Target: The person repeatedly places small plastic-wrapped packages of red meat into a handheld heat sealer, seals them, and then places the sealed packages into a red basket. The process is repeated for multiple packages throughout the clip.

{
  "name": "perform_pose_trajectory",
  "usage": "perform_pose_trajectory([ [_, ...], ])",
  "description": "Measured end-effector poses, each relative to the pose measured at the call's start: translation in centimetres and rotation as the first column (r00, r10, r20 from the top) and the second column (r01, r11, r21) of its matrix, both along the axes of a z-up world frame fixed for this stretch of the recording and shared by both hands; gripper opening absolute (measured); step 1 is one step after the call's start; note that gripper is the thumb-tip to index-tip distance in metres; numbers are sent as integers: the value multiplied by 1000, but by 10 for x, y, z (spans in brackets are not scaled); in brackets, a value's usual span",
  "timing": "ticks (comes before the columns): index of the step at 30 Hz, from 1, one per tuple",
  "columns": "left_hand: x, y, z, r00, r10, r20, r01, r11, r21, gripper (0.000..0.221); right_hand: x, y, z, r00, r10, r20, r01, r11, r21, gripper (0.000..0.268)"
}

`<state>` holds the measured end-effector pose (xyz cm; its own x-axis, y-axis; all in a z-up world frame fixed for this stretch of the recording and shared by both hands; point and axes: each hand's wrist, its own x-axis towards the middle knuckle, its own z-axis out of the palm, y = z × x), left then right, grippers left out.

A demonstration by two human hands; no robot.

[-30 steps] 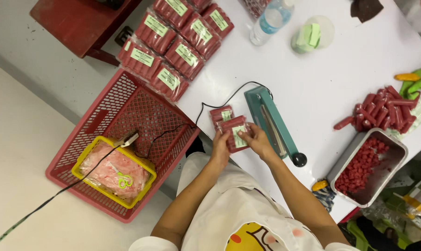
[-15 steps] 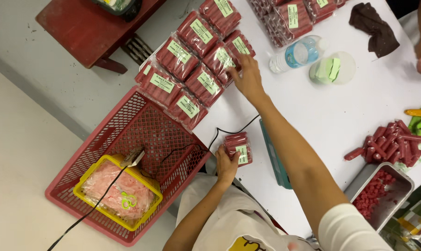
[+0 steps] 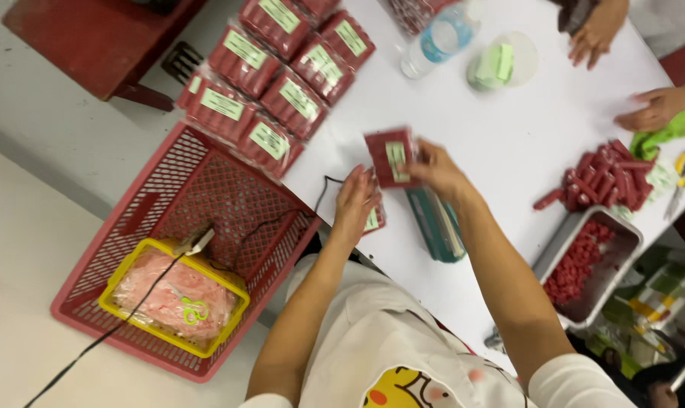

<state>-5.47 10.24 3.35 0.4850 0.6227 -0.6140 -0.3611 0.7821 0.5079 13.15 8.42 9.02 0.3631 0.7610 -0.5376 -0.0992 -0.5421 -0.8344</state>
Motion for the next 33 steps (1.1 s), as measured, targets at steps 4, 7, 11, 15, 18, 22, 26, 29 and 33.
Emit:
perform_pose_trajectory([
  [4,18,-53,5,976,-147,158,177,963,-202,65,-27,-106,19,999,51,-5,-52,988,-143,56],
  [7,9,-85,26,974,-165,156,206,934,-293,38,-19,-164,-1,979,-37,199,70,985,-160,49],
  [11,-16,-130,-9,977,-211,34,211,926,-312,36,-7,-205,-2,741,-122,660,214,975,-60,18],
  [15,-22,-159,-35,903,-412,-122,371,890,-266,51,12,-221,-3,664,481,572,-55,794,-605,54],
  [18,14,-165,-80,907,-373,-193,326,915,-239,52,13,-212,-7,679,508,531,-23,737,-675,61],
  [22,70,-128,-46,958,-163,-235,124,977,-172,50,8,-210,-34,629,545,554,-2,714,-700,60],
  [26,94,-113,-59,981,-51,-185,4,968,-249,49,13,-230,-85,417,411,810,23,887,-462,45],
  [29,85,-103,-56,971,-105,-215,51,968,-245,52,10,-234,-103,369,372,852,14,914,-405,43],
  [33,82,-104,-80,958,-150,-244,84,962,-261,62,11,-238,-113,266,369,891,20,922,-388,39],
])
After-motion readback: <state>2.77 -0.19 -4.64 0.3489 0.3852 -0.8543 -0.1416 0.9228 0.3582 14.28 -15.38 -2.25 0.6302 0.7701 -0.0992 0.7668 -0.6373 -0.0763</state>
